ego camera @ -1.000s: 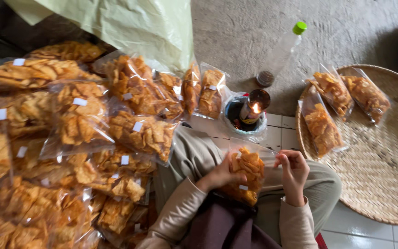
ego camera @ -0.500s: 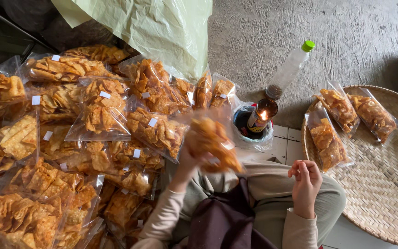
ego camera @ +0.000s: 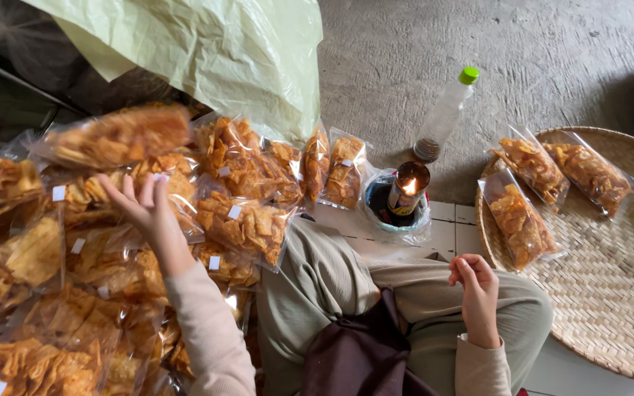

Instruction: The person seals plastic bags filled with fried snacks using a small flame from a candle. They repeatedly pick up open bags, apply the flame to the top edge to melt and seal the plastic, then place the sealed bags onto a woven tray.

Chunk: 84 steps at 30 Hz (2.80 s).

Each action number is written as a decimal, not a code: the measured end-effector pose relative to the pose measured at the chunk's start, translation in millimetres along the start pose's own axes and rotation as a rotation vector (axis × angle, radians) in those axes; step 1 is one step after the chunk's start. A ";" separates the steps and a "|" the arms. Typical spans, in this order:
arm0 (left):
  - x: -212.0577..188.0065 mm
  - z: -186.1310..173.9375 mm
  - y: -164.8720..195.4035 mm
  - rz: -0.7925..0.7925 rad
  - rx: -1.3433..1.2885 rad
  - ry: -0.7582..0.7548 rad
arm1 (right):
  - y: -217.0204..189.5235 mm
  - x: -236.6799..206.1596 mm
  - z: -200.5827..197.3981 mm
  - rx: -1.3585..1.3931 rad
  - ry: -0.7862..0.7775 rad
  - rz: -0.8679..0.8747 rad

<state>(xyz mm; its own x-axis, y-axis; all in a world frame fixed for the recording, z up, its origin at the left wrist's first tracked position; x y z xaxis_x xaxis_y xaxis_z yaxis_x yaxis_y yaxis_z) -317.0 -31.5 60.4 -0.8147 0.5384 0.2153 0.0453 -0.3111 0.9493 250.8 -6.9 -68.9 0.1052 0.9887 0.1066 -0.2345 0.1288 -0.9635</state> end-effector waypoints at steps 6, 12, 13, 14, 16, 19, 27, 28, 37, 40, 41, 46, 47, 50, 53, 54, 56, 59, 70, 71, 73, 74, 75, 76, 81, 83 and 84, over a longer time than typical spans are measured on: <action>-115.1 70.9 -68.1 -0.247 0.147 -0.414 | -30.3 -6.5 48.5 -0.735 -0.190 -0.527; -291.8 180.0 -115.5 -0.823 -0.657 -1.374 | -44.5 -42.0 114.6 -0.921 -0.647 -1.151; -300.0 183.3 -121.8 -0.936 -0.700 -1.336 | -43.7 -38.4 116.2 -0.952 -0.661 -1.157; -306.3 189.0 -127.4 -1.051 -0.739 -1.298 | -41.7 -30.8 114.8 -0.987 -0.673 -1.160; -310.2 204.0 -133.0 -1.287 -0.808 -1.213 | -41.7 -7.5 99.1 -1.117 -0.631 -1.117; -291.7 226.5 -128.5 -1.385 -0.779 -1.245 | -43.6 62.6 63.5 -1.401 -0.225 -0.912; -263.6 265.1 -133.2 -1.446 -0.515 -1.517 | -61.7 210.7 -19.7 -1.441 0.172 -0.354; -264.8 265.8 -140.4 -1.436 -0.474 -1.498 | -56.9 218.5 -21.7 -1.491 0.169 -0.294; -259.3 263.9 -181.5 -1.280 -0.254 -1.371 | -20.3 251.9 -15.1 -1.501 0.244 -0.294; -257.4 268.2 -182.8 -1.275 -0.265 -1.342 | -24.9 259.8 -23.8 -1.465 0.458 -0.427; -257.5 268.5 -182.4 -1.272 -0.266 -1.342 | -28.2 261.4 -28.7 -1.459 0.546 -0.473; -258.2 260.5 -184.6 -1.213 -0.242 -1.348 | -41.1 242.6 -68.3 -0.589 0.726 -0.478; -258.1 258.9 -185.6 -1.164 -0.224 -1.366 | -44.0 234.8 -75.0 -0.412 0.733 -0.528; -258.2 253.7 -188.6 -1.162 -0.297 -1.336 | -56.4 216.2 -87.1 -0.180 0.399 -0.588; -259.2 249.9 -186.5 -1.061 -0.349 -1.246 | -63.4 198.3 -87.8 -0.033 0.120 -0.526; -260.0 248.9 -183.8 -0.999 -0.350 -1.210 | -63.9 191.0 -86.0 0.046 0.059 -0.500; -260.5 246.0 -172.5 -0.560 -0.094 -1.207 | -60.0 176.5 -73.8 0.203 -0.065 -0.444; -261.2 246.5 -149.6 -0.068 0.028 -1.210 | -49.3 159.2 -39.7 0.358 -0.301 -0.433; -265.0 250.3 -146.0 0.045 0.074 -1.425 | -32.7 94.7 33.8 -0.139 -0.771 -0.345; -266.0 250.7 -150.3 0.050 0.086 -1.389 | -29.5 96.5 33.7 -0.200 -0.713 -0.361; -267.3 252.6 -158.3 0.047 0.110 -1.330 | -23.9 102.4 32.8 -0.320 -0.601 -0.392; -267.6 253.0 -161.9 0.038 0.123 -1.306 | -23.6 103.3 29.7 -0.343 -0.601 -0.364; -266.8 253.7 -164.8 0.031 0.138 -1.280 | -25.9 105.2 24.5 -0.364 -0.602 -0.337; -266.4 253.4 -166.5 0.042 0.147 -1.260 | -28.3 106.5 20.2 -0.383 -0.602 -0.309; -263.3 251.5 -171.9 -0.016 0.209 -1.265 | -32.7 110.8 20.1 -0.515 -0.681 -0.315; -267.0 252.6 -173.3 -0.063 0.225 -1.252 | -28.1 109.9 26.0 -0.592 -0.637 -0.298; -268.4 253.6 -174.4 -0.084 0.234 -1.247 | -24.7 108.3 29.8 -0.644 -0.612 -0.294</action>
<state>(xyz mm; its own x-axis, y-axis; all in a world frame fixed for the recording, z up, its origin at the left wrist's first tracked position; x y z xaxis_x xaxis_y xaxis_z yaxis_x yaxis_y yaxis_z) 40.4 76.8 -104.8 0.2688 0.9579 0.1008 0.2241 -0.1640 0.9607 239.2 99.2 -26.3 -0.4946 0.8151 0.3018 0.3205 0.4938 -0.8084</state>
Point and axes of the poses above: each hand's wrist, its own x-axis towards the middle knuckle, its own z-axis out of the palm, y = z × x, the point moved 2 cm from there along x, towards the middle knuckle, and after that the axes turned 7 degrees about -z, right-handed, at the moved point
